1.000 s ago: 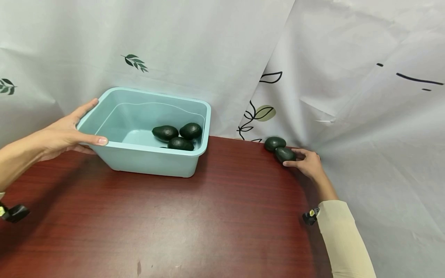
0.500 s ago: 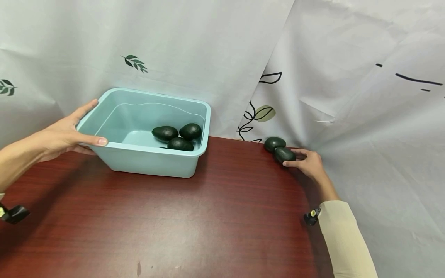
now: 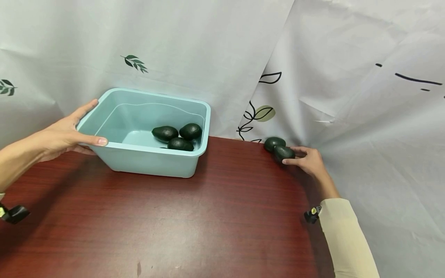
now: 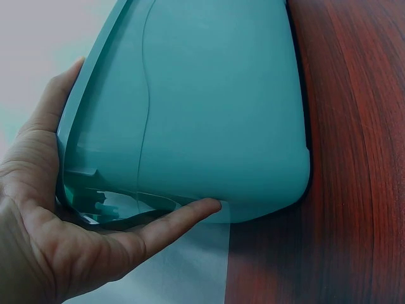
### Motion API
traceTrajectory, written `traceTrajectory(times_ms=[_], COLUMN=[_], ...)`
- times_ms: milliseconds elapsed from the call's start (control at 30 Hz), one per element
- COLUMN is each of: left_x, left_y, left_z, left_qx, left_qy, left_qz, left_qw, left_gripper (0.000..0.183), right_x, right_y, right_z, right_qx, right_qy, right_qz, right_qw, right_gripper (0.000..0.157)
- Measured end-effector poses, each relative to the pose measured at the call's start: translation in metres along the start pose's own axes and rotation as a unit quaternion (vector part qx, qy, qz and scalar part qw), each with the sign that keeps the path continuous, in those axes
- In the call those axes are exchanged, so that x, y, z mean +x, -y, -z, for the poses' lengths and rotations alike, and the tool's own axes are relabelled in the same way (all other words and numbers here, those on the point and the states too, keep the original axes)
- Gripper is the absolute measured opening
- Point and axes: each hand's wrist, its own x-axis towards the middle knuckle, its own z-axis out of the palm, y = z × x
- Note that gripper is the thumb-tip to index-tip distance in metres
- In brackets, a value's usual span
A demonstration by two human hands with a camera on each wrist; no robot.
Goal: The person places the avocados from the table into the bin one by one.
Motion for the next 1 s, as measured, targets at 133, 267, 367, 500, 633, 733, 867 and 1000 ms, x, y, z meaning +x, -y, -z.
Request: traceTrajectory(times_ms=[133, 267, 367, 500, 633, 733, 867, 1000], left_x=[0.000, 0.000, 0.000, 0.000, 0.000, 0.000, 0.000, 0.000], left_y=[0.000, 0.000, 0.000, 0.000, -0.001, -0.001, -0.001, -0.001], left_z=[0.000, 0.000, 0.000, 0.000, 0.000, -0.001, -0.001, 0.000], left_qx=[0.001, 0.001, 0.001, 0.000, -0.001, -0.003, -0.003, -0.001], left_qy=[0.001, 0.001, 0.001, 0.001, 0.000, 0.001, 0.001, 0.001], left_qz=[0.000, 0.001, 0.001, 0.001, 0.002, 0.003, 0.004, 0.003], left_qw=[1.0000, 1.0000, 1.0000, 1.0000, 1.0000, 1.0000, 1.0000, 1.0000], left_gripper=[0.134, 0.134, 0.134, 0.134, 0.134, 0.134, 0.134, 0.134], right_x=[0.002, 0.004, 0.006, 0.009, 0.010, 0.010, 0.011, 0.014], right_y=[0.004, 0.007, 0.009, 0.012, 0.017, 0.021, 0.025, 0.028], right_z=[0.002, 0.002, 0.003, 0.003, 0.003, 0.003, 0.003, 0.003], right_qx=[-0.009, -0.012, -0.010, -0.012, -0.014, -0.017, -0.016, -0.012], right_qy=[-0.001, -0.002, -0.003, -0.005, -0.004, -0.005, -0.003, -0.001], right_qz=[0.001, 0.002, 0.006, 0.012, 0.017, 0.018, 0.020, 0.024], right_qw=[1.000, 1.000, 1.000, 1.000, 1.000, 1.000, 1.000, 1.000], right_gripper=[0.080, 0.081, 0.081, 0.081, 0.081, 0.081, 0.080, 0.080])
